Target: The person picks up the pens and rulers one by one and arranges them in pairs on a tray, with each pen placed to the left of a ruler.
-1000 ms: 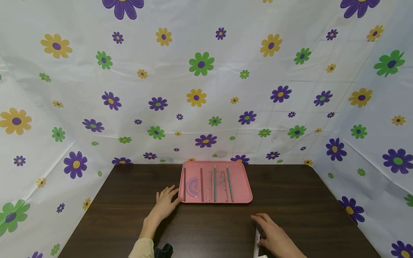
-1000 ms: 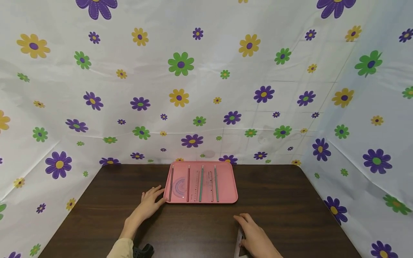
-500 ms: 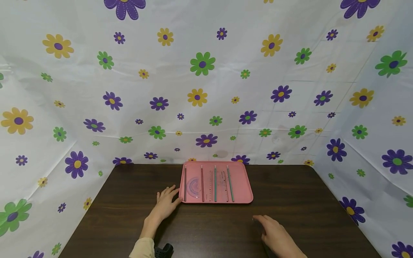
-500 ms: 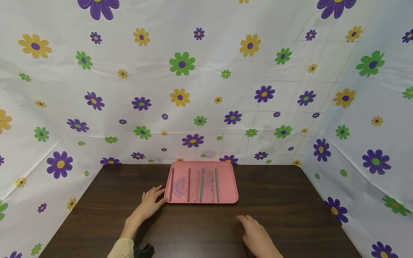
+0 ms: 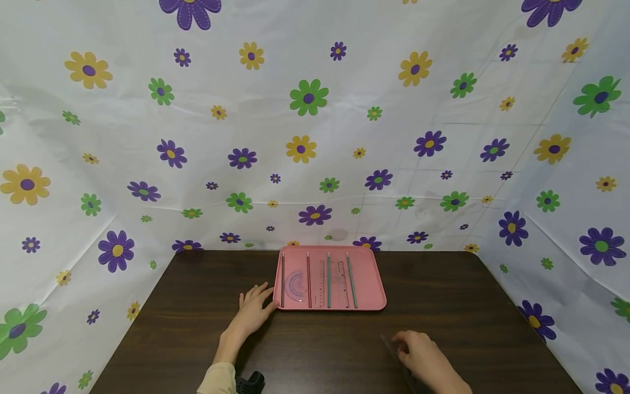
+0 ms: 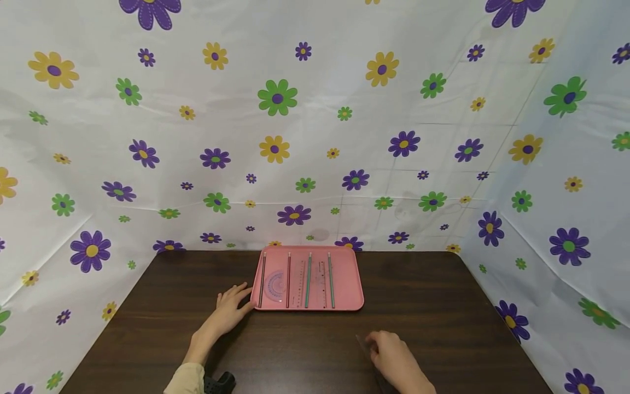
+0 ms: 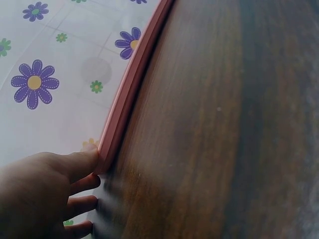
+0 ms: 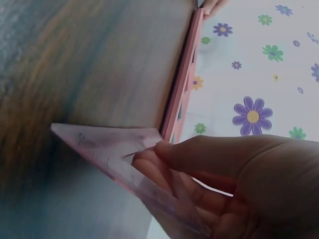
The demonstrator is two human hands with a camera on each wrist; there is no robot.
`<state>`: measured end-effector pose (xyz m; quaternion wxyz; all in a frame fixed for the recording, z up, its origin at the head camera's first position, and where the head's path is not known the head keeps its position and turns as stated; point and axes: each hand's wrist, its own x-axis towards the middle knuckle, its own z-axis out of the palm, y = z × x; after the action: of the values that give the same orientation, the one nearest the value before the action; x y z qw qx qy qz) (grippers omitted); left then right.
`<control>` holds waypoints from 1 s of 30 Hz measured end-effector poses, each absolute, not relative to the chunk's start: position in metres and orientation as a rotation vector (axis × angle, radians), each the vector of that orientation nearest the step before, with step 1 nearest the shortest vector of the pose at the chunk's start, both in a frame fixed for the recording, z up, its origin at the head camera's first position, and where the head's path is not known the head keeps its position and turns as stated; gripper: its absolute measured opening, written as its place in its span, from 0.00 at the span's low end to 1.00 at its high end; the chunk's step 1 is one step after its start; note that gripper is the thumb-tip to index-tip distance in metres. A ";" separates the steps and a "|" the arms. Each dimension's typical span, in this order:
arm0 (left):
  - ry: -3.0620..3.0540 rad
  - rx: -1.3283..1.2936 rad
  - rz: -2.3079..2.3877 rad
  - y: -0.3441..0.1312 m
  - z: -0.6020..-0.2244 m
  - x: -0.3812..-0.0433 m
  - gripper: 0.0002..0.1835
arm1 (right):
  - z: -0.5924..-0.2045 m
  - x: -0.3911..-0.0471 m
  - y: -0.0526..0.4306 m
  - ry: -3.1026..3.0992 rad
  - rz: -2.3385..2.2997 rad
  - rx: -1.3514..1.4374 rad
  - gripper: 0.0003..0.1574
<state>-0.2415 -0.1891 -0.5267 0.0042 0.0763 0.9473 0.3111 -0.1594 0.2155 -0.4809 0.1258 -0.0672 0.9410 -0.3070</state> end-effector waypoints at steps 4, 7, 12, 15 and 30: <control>2.966 0.240 0.979 -0.189 -0.527 -0.241 0.26 | -0.479 -0.161 0.221 2.690 -1.043 -0.224 0.13; 2.966 0.238 0.983 -0.189 -0.526 -0.241 0.26 | -0.477 -0.165 0.220 2.720 -1.107 -0.210 0.14; 2.970 0.238 0.974 -0.189 -0.525 -0.241 0.27 | -0.473 -0.175 0.217 2.779 -1.167 -0.154 0.16; 2.970 0.238 0.970 -0.190 -0.526 -0.241 0.27 | -0.470 -0.183 0.215 2.792 -1.214 -0.124 0.16; 2.960 0.234 0.985 -0.189 -0.526 -0.242 0.27 | -0.469 -0.243 0.208 2.896 -1.347 -0.123 0.18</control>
<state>-0.2415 -0.1891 -0.5258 0.0066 0.0749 0.9462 0.3147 -0.2426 0.2082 -0.4693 -0.0273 -0.0386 0.9057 -0.4213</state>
